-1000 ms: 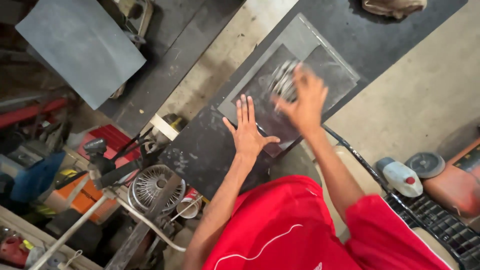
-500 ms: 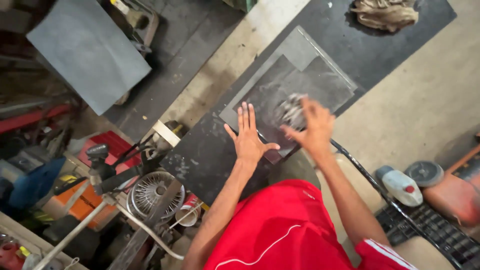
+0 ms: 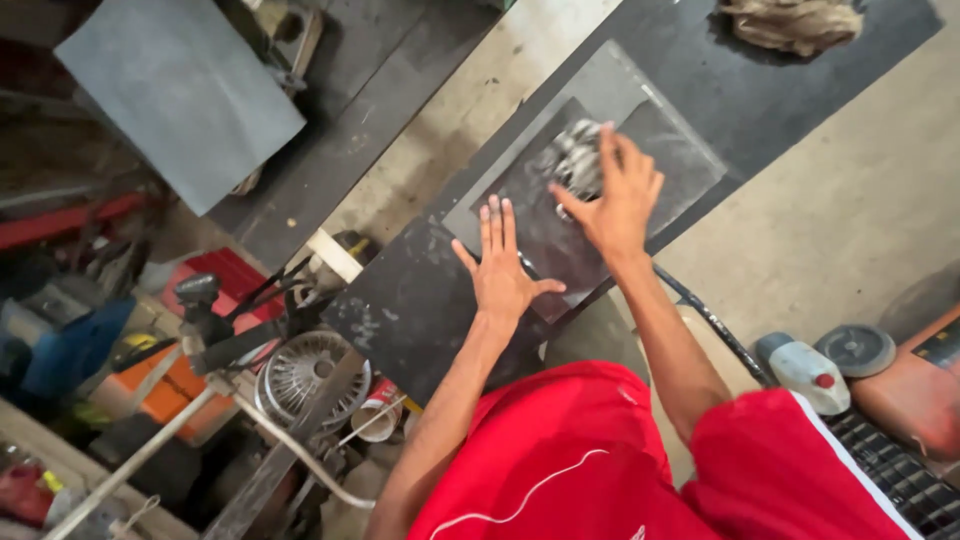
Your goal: Sanding the surface of a metal cylinder head using sandpaper on a flat block to ensure flatness.
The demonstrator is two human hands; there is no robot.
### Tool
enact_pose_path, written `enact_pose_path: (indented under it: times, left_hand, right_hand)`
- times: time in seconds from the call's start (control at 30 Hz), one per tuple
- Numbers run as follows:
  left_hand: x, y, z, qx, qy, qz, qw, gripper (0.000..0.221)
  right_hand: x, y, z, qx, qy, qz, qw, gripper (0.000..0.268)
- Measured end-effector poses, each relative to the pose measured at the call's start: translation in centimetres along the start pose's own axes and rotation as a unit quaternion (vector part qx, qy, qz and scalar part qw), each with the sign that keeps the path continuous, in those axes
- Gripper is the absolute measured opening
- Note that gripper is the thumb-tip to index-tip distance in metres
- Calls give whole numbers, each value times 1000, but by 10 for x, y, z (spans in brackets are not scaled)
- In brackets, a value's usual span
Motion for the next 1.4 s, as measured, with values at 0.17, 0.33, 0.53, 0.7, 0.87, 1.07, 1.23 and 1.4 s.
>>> enact_pose_path:
  times: [0.17,0.33,0.53,0.7,0.87,1.07,1.23,1.4]
  left_hand:
    - [0,-4,1,18,2,18,1000,152]
    - [0,1,2,18,7,-1,1000,152]
    - [3,5,4,16,2,8,1000,150]
    - [1,4,1,15,1,-18,1000,151]
    - [0,2,-1,26,4,8,1000,150]
    - [4,-3,-4,30,9,25,999,150]
    - [3,5,3,21,2,39,999,151]
    - [3,-1,1,14,-1,27,1000,152]
  right_hand:
    - [-28,25,-38,54,16,-14,998,112]
    - [5,1,-5,47,-1,12,999,105]
    - [-24,15,-9,12,31,-24,999,102]
    - [2,-10,-14,104,-60,9,993,111]
    - [-36,24,-22,41,0,-36,999,106]
    - [10,-13,-49,89,48,-25,995,107]
    - [-33,13,-5,18,11,-27,999,105]
    - [-2,6,-14,42,20,10,999,104]
Point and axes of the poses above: each hand's wrist, its own z-axis towards the middle knuckle, its own y-axis out of the back of the hand, x = y × z, the point moved 5 cm from there along z, towards the middle knuckle, and after that the axes turned 2 degrees about -x, right-handed, at the moved point
